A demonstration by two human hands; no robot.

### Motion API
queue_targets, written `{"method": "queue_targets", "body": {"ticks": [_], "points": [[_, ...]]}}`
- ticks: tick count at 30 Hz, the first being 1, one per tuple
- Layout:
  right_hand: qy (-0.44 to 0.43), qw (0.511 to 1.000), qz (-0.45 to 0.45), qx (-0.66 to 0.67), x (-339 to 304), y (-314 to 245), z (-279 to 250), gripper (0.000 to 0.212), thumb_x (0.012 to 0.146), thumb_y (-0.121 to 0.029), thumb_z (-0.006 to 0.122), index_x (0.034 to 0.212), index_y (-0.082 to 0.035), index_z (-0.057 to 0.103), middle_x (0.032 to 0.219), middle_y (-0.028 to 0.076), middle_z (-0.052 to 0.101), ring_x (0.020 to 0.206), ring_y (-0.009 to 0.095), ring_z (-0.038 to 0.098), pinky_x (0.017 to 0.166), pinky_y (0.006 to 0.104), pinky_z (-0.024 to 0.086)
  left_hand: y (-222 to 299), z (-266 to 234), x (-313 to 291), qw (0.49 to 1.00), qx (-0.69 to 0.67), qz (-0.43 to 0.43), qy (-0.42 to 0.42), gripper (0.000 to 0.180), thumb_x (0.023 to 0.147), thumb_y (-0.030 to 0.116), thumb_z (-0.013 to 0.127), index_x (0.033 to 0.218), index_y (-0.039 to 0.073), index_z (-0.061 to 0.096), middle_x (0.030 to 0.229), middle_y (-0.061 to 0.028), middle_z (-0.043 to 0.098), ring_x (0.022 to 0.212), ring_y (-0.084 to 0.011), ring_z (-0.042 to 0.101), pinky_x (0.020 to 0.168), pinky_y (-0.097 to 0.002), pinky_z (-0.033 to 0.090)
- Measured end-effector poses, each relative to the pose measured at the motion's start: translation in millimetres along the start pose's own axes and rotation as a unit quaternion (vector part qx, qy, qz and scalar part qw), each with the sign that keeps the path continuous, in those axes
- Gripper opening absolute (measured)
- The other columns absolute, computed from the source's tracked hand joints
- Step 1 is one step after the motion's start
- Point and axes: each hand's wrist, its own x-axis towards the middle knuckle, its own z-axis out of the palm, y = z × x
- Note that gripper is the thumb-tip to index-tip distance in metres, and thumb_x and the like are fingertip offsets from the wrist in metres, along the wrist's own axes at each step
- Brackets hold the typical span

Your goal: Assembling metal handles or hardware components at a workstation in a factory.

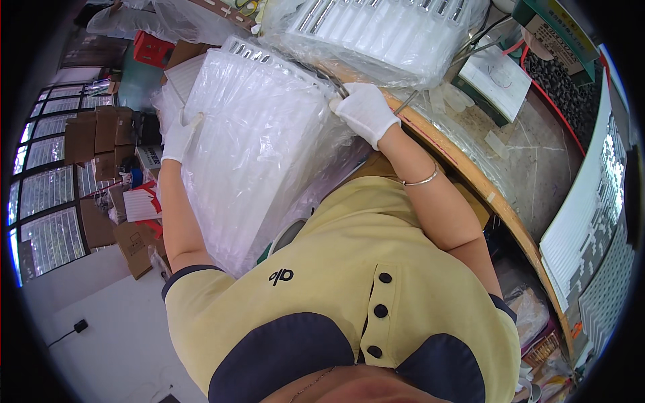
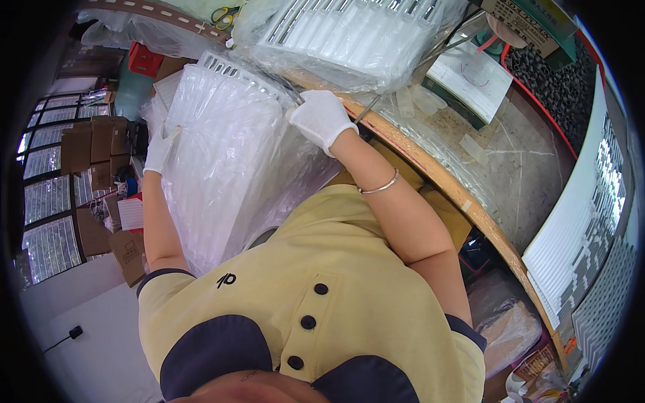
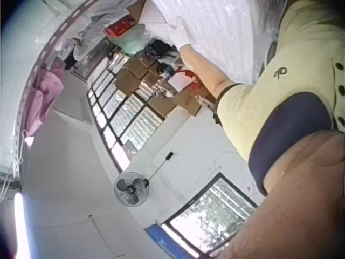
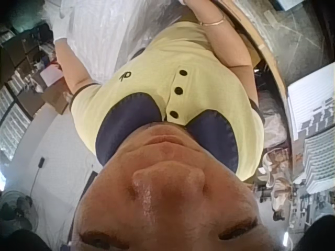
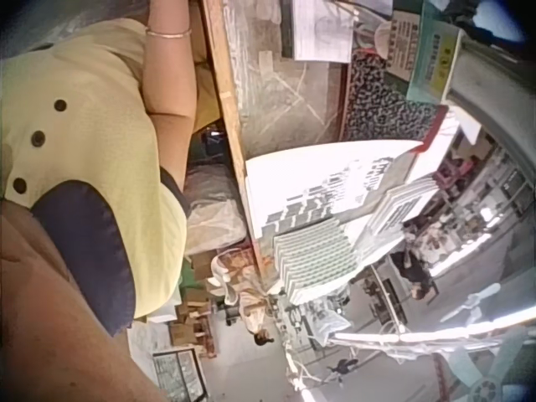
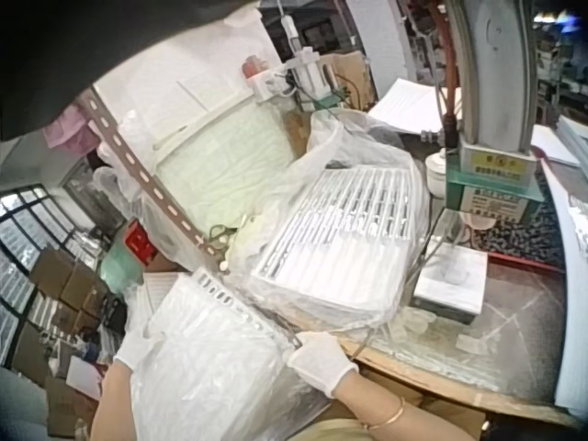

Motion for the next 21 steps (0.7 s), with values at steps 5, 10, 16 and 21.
{"method": "queue_targets", "body": {"ticks": [5, 10, 16, 21], "points": [[-0.018, 0.993, 0.087, 0.073, -1.6, -8.0, -1.3, 0.025, 0.079, -0.022, 0.051, 0.074, -0.001, 0.062, 0.077, 0.023, 0.062, 0.076, 0.038, 0.06, 0.072, 0.0398, 0.049, -2.2, 6.8, 8.2, 0.988, -0.035, 0.093, 0.122, 0.076, 0.078, 0.04, 0.066, 0.132, -0.005, 0.04, 0.127, -0.0258, 0.05, 0.12, -0.0361, 0.046, 0.102, -0.0359, 0.035], [-0.03, 0.97, 0.159, 0.183, -3.3, 3.6, 12.2, 0.026, 0.079, -0.025, 0.058, 0.072, 0.0, 0.062, 0.062, 0.012, 0.059, 0.059, 0.022, 0.055, 0.06, 0.0319, 0.045, 14.8, 10.6, 26.2, 0.971, 0.063, 0.166, 0.158, 0.07, 0.079, 0.035, 0.066, 0.133, -0.001, 0.04, 0.128, -0.0241, 0.048, 0.122, -0.0349, 0.044, 0.103, -0.0367, 0.032], [-0.04, 0.961, 0.164, 0.221, -18.8, 6.2, 0.2, 0.028, 0.081, -0.029, 0.06, 0.078, -0.001, 0.065, 0.06, 0.01, 0.059, 0.057, 0.02, 0.055, 0.059, 0.0305, 0.045, 19.3, 3.6, 25.3, 0.932, 0.013, 0.275, 0.235, 0.064, 0.079, 0.025, 0.064, 0.134, 0.003, 0.04, 0.131, -0.0228, 0.045, 0.124, -0.0345, 0.041, 0.104, -0.0389, 0.031], [-0.038, 0.921, 0.245, 0.301, -13.9, -8.3, -13.1, 0.023, 0.081, -0.025, 0.061, 0.077, -0.002, 0.066, 0.059, 0.004, 0.058, 0.055, 0.012, 0.052, 0.055, 0.026, 0.043, 106.4, 4.2, -63.1, 0.938, -0.071, 0.315, 0.124, 0.073, 0.072, 0.024, 0.067, 0.136, 0.003, 0.038, 0.134, -0.0224, 0.041, 0.127, -0.0375, 0.036, 0.107, -0.0421, 0.027]]}}
